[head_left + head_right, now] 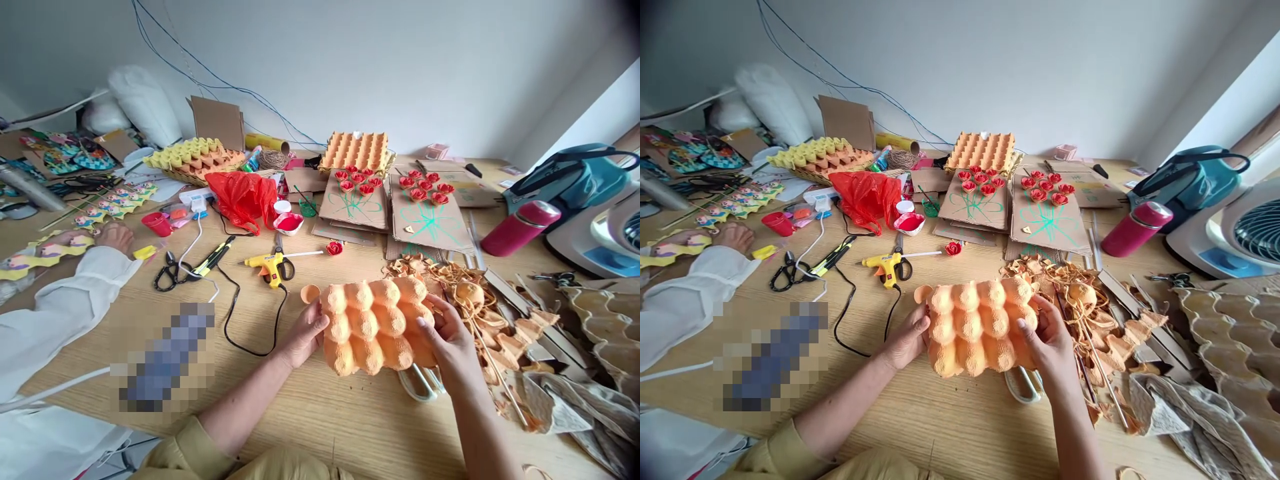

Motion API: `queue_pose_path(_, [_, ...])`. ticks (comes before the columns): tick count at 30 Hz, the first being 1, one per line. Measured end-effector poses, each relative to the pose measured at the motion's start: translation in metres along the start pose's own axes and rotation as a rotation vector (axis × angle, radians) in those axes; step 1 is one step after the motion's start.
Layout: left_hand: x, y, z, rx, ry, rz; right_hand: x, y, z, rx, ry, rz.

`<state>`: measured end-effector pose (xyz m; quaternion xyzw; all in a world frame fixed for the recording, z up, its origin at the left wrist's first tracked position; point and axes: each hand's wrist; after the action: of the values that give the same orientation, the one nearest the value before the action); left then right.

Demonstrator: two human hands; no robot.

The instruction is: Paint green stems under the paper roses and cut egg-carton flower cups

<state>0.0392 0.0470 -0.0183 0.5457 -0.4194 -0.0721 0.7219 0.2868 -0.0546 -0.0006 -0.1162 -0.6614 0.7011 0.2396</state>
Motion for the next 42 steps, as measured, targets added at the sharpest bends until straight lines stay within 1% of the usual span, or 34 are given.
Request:
queue_pose_path(3, [0.007,-0.002,0.0,0.047,0.061,-0.069,0.008,0.001,0.005,-0.062,0.026,0.008])
queue_pose_path(5, [0.011,-0.003,0.001,0.09,0.143,-0.145,0.012,0.001,0.009,-0.082,0.015,-0.001])
queue_pose_path(8, [0.014,-0.004,0.001,0.105,0.269,-0.223,0.013,-0.002,0.012,-0.067,-0.046,-0.029])
queue_pose_path(10, [0.014,-0.003,0.001,0.112,0.305,-0.236,0.01,-0.003,0.011,-0.03,-0.103,-0.055])
queue_pose_path(14, [0.014,0.001,0.002,0.12,0.302,-0.236,-0.005,0.003,0.01,0.139,-0.281,-0.098])
queue_pose_path(16, [0.015,0.001,0.003,0.118,0.29,-0.241,-0.015,0.008,0.012,0.217,-0.344,-0.126])
queue_pose_path(19, [0.017,-0.001,0.005,0.148,0.242,-0.259,-0.026,0.016,0.019,0.246,-0.395,-0.141])
queue_pose_path(21, [0.018,-0.001,0.005,0.169,0.206,-0.276,-0.029,0.02,0.023,0.242,-0.427,-0.139])
queue_pose_path(24, [0.019,-0.001,0.005,0.189,0.184,-0.294,-0.027,0.023,0.025,0.195,-0.425,-0.125])
queue_pose_path(27, [0.023,0.0,0.005,0.185,0.149,-0.274,-0.024,0.024,0.024,0.101,-0.353,-0.102])
queue_pose_path(29, [0.026,-0.001,0.006,0.149,0.157,-0.271,-0.023,0.025,0.023,0.082,-0.318,-0.095])
queue_pose_path(33, [0.029,-0.002,0.008,0.093,0.269,-0.359,-0.02,0.026,0.025,0.114,-0.327,-0.097])
queue_pose_path(38, [0.032,0.0,0.007,0.13,0.412,-0.504,-0.012,0.025,0.028,0.129,-0.372,-0.11])
queue_pose_path(42, [0.035,0.004,0.005,0.139,0.438,-0.534,-0.006,0.016,0.033,0.173,-0.377,-0.106])
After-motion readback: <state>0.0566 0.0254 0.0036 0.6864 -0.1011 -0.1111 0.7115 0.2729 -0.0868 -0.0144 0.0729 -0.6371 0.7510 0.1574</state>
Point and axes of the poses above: each hand's wrist, its own z-axis away from the middle knuckle, its own x-axis out of the palm, y = z × x, and after that the axes turned 3 degrees about -z, right-handed
